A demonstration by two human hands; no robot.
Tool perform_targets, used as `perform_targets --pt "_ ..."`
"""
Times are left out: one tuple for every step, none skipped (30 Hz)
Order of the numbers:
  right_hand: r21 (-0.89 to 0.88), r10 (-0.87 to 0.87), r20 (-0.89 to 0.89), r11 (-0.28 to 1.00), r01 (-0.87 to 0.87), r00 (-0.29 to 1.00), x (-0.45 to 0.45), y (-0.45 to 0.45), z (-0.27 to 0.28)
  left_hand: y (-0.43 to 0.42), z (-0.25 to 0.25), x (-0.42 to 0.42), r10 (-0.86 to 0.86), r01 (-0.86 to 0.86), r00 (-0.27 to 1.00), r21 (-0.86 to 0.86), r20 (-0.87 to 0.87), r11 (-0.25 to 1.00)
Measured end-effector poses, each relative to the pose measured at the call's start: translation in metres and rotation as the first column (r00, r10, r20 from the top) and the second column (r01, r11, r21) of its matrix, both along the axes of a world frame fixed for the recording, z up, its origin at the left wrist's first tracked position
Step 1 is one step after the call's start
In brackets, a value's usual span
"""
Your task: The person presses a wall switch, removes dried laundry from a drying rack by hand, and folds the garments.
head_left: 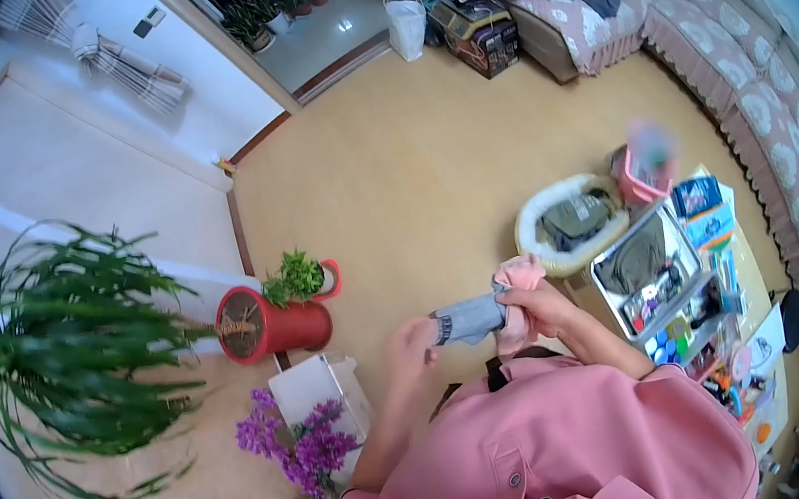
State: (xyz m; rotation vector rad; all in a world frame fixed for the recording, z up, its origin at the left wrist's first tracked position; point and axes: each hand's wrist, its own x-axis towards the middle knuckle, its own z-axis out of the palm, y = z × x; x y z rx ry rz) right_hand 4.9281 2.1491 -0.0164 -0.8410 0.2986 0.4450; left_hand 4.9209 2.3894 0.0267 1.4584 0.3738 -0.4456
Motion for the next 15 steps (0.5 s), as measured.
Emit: perform_targets --pt "-0.005 0.016 0.029 1.0 -0.016 0.999 0.033 0.001 0.007 0.004 0.0 0.031 -0.009 0.005 0.999 0.077 0.048 0.997" --pt "-0.007 0.034 0.048 0.999 -0.034 0.998 0.062 0.002 0.011 0.012 -0.005 0.057 -0.019 0.006 0.996 0.157 0.085 0.988" --pt "-0.004 0.054 0.053 0.999 -0.054 0.997 0.087 0.004 0.012 0.016 -0.001 0.077 -0.031 0.005 0.994 0.24 0.106 0.971" --pt "-0.013 0.099 0.037 0.995 -0.099 0.994 0.114 0.003 0.005 0.017 0.002 0.098 -0.032 0.004 0.996 0.32 0.082 0.948" --pt "-0.037 0.093 0.043 0.995 -0.092 0.995 0.139 0.004 0.008 0.022 -0.001 0.119 -0.013 -0.026 0.991 0.288 0.131 0.957" --pt "-0.063 0.087 0.044 0.994 -0.084 0.995 0.162 0.007 0.013 0.032 -0.005 0.139 0.009 -0.054 0.985 0.253 0.174 0.966" --pt "-0.092 0.079 0.043 0.993 -0.075 0.996 0.184 0.009 0.017 0.038 -0.011 0.157 0.031 -0.078 0.976 0.215 0.214 0.974" --pt "-0.042 0.036 0.013 0.999 -0.035 0.999 0.206 0.013 0.017 0.036 -0.006 0.179 0.123 -0.178 0.954 0.187 0.273 0.966" --pt "0.007 -0.009 -0.019 1.0 0.009 1.0 0.227 0.016 0.014 0.035 -0.002 0.202 0.213 -0.276 0.92 0.16 0.328 0.948" --pt "0.112 0.026 -0.037 0.993 -0.021 0.999 0.251 0.016 0.013 0.042 -0.014 0.229 0.233 -0.275 0.916 0.087 0.326 0.958" --pt "0.219 0.054 -0.04 0.975 -0.044 0.998 0.277 0.018 0.014 0.053 -0.026 0.259 0.252 -0.272 0.909 0.014 0.333 0.962" --pt "0.279 0.045 -0.038 0.96 -0.033 0.998 0.303 0.021 0.013 0.062 -0.036 0.285 0.269 -0.264 0.897 -0.065 0.35 0.962" --pt "0.305 0.025 -0.04 0.952 -0.011 0.999 0.326 0.025 0.009 0.067 -0.044 0.31 0.226 -0.223 0.915 -0.048 0.333 0.974" --pt "0.329 0.004 -0.038 0.944 0.008 0.999 0.351 0.029 0.006 0.071 -0.05 0.337 0.183 -0.181 0.93 -0.035 0.319 0.983" --pt "0.354 -0.019 -0.031 0.935 0.029 0.999 0.377 0.033 0.006 0.075 -0.053 0.367 0.136 -0.136 0.941 -0.021 0.311 0.991"
